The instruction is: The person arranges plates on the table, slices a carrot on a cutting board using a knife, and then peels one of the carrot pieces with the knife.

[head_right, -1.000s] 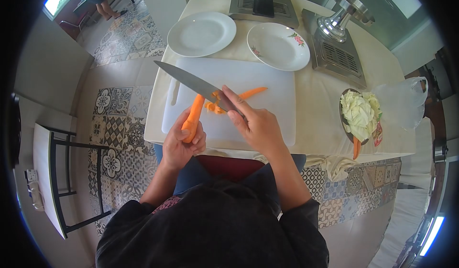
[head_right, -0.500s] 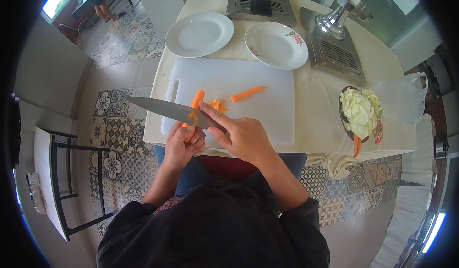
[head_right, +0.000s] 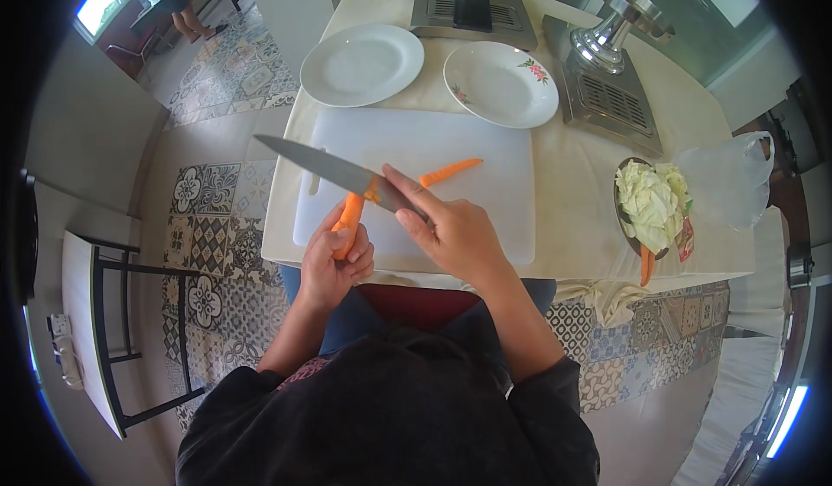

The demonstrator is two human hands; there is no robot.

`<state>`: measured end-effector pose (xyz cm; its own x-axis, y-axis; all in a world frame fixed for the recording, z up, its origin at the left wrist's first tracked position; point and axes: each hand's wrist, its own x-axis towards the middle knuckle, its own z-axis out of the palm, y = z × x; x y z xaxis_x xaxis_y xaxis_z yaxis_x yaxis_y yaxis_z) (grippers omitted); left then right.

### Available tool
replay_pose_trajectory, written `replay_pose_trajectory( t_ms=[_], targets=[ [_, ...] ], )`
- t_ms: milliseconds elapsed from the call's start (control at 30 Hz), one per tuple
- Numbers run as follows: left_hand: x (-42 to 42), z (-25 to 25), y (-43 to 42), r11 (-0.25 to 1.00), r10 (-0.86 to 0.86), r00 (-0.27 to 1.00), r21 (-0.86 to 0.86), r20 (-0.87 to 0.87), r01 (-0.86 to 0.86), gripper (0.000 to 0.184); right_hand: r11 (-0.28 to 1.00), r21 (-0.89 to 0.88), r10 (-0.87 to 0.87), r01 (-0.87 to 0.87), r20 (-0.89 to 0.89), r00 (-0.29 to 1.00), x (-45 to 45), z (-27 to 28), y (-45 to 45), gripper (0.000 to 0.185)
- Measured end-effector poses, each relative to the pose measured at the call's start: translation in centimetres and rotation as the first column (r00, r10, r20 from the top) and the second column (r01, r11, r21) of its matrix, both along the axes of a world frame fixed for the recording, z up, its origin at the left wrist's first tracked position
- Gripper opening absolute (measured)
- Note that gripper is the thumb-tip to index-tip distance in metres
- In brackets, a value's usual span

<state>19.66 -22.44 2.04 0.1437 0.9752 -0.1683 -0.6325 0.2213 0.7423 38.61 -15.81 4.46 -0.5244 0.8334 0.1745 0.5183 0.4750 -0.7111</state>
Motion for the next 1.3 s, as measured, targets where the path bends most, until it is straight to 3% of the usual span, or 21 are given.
replay_pose_trajectory(
  t_ms=[100, 200, 300, 400, 533, 633, 833, 933, 1033, 1067, 1167, 1300],
  targets=[
    [0.0, -0.7, 0.1, 1.0, 0.004, 1.0, -0.019, 0.025, -0.003, 0.048, 0.998, 0.012, 0.068, -0.068, 0.058, 0.996, -0.5, 0.1, -0.9, 0.052],
    [0.1, -0.6, -0.1, 0.999, 0.046, 0.998, -0.025, 0.035, -0.046, 0.027, 0.994, 0.028, 0.098, -0.102, 0.12, 0.988, -0.8, 0.2, -1.2, 0.054],
    [-0.1, -0.5, -0.1, 0.999, 0.029, 0.999, 0.028, -0.036, -0.028, 0.027, 0.988, 0.133, 0.065, -0.074, 0.069, 0.995, -0.8, -1.0, -0.8, 0.055],
    [0.0, -0.7, 0.0, 0.999, 0.042, 0.999, 0.019, -0.01, -0.042, 0.037, 0.986, 0.16, 0.031, -0.052, 0.128, 0.991, -1.0, -0.8, -0.6, 0.052],
    [-0.1, 0.1, -0.7, 0.999, -0.038, 0.996, -0.017, 0.076, 0.039, 0.059, 0.989, 0.117, -0.096, 0.094, 0.007, 0.995, 0.1, -0.9, 0.9, 0.047],
    [-0.5, 0.0, -0.4, 0.999, -0.035, 0.993, -0.029, 0.112, 0.038, 0.059, 0.985, 0.152, -0.106, 0.087, 0.122, 0.987, 0.3, -0.3, 0.8, 0.046],
    [-1.4, -1.5, -0.3, 0.995, 0.089, 0.989, 0.051, -0.115, -0.084, 0.057, 0.911, 0.392, -0.188, 0.127, 0.122, 0.975, 0.2, -1.9, 1.1, 0.05],
    [-1.7, -1.6, -0.5, 0.965, 0.134, 0.9, 0.262, -0.415, -0.023, 0.055, 0.944, 0.286, -0.262, 0.167, 0.335, 0.905, 0.3, -1.2, 0.8, 0.065],
    [-1.2, -0.2, -0.1, 0.939, 0.246, 0.887, 0.322, -0.391, -0.119, 0.046, 0.94, 0.297, -0.258, 0.169, 0.291, 0.921, 0.4, -2.3, 0.8, 0.071],
    [-1.8, 0.1, 0.2, 0.943, 0.219, 0.872, 0.326, -0.438, -0.073, 0.035, 0.942, 0.296, -0.252, 0.16, 0.303, 0.919, 0.3, -2.2, 0.7, 0.072],
    [-1.4, 1.2, 1.6, 0.914, 0.305, 0.623, 0.404, -0.72, 0.02, 0.029, 0.94, 0.311, -0.245, 0.141, 0.326, 0.913, 0.2, -1.8, 0.5, 0.074],
    [-0.9, 0.0, 2.8, 0.878, 0.323, 0.537, 0.458, -0.779, 0.136, 0.03, 0.933, 0.33, -0.25, 0.142, 0.313, 0.916, 0.3, -1.7, 0.4, 0.073]
  ],
)
